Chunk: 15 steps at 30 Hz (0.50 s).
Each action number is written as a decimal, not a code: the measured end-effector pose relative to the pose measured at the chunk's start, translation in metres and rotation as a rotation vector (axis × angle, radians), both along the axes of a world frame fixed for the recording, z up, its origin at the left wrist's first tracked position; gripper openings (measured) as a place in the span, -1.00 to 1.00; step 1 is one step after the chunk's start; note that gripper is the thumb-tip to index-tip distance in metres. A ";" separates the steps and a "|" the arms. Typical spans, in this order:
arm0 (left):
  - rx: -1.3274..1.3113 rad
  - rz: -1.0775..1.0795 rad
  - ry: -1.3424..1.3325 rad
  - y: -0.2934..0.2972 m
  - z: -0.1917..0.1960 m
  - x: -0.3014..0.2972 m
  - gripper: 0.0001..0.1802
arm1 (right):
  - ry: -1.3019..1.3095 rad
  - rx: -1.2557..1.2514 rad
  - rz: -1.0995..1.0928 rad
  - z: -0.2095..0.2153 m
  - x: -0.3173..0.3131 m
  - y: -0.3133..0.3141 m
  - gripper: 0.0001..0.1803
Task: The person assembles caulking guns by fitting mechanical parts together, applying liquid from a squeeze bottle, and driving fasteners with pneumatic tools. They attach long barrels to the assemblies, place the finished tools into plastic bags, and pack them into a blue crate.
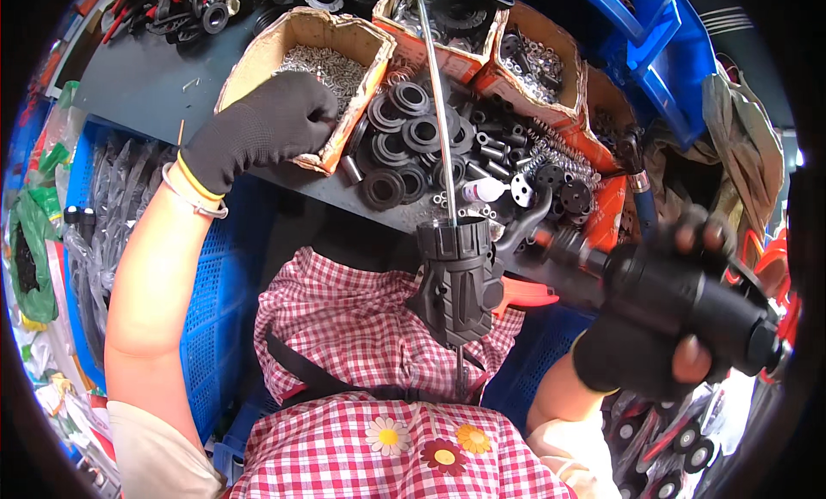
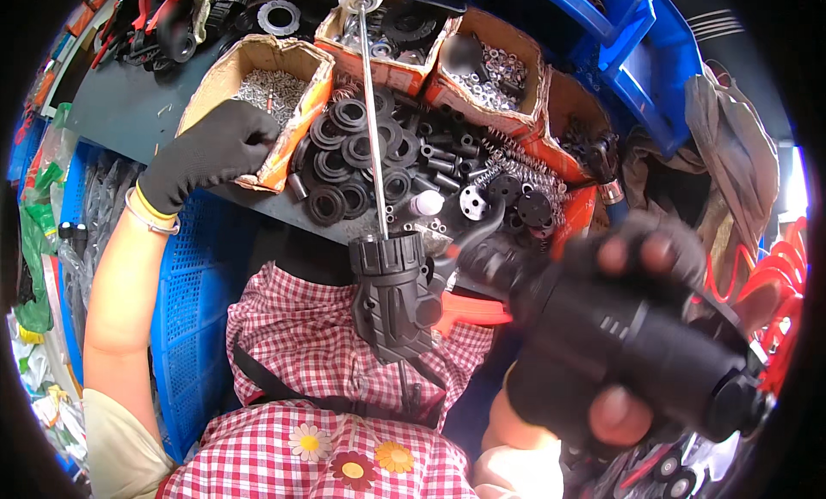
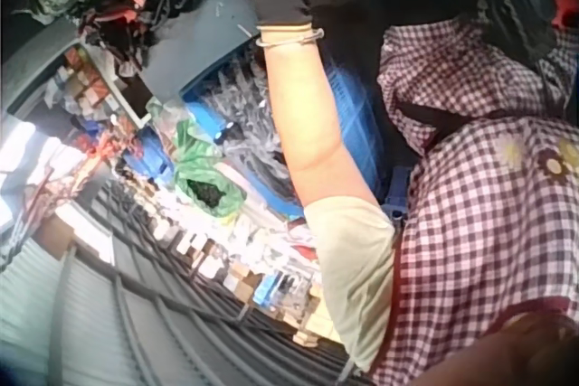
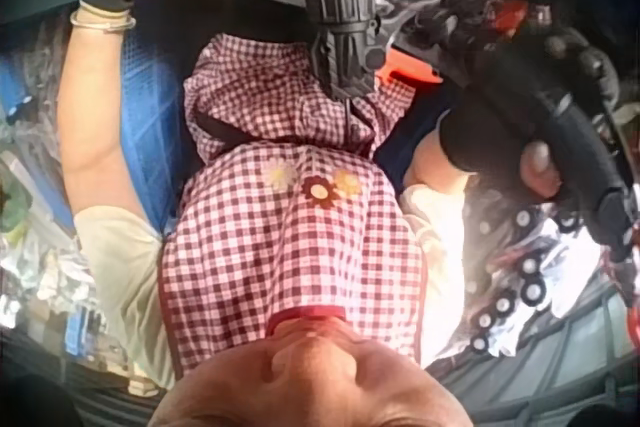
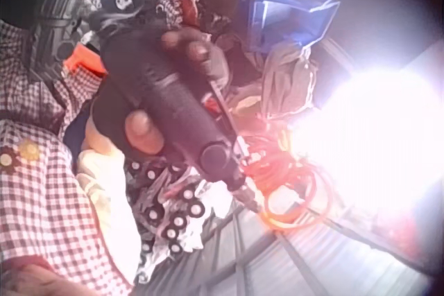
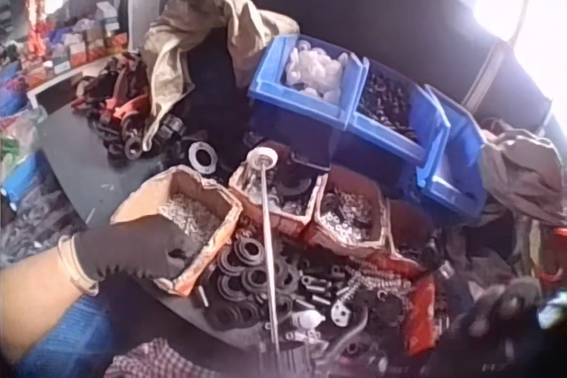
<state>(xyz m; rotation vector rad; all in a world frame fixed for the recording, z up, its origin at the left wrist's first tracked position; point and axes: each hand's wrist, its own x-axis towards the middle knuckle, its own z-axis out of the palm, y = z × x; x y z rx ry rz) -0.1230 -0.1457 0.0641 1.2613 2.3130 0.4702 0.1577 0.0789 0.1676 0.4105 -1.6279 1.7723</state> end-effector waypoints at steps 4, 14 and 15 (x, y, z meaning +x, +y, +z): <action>0.171 0.240 0.097 -0.015 -0.012 0.006 -0.83 | -0.353 -0.159 0.314 -0.001 0.036 -0.010 -0.02; 0.767 0.056 -0.927 -0.018 -0.010 0.165 -0.89 | 0.000 -0.264 -0.161 -0.012 0.036 -0.078 -0.15; 0.775 0.041 -1.052 -0.020 -0.013 0.177 -0.88 | 0.019 -0.281 -0.094 -0.012 0.034 -0.081 -0.20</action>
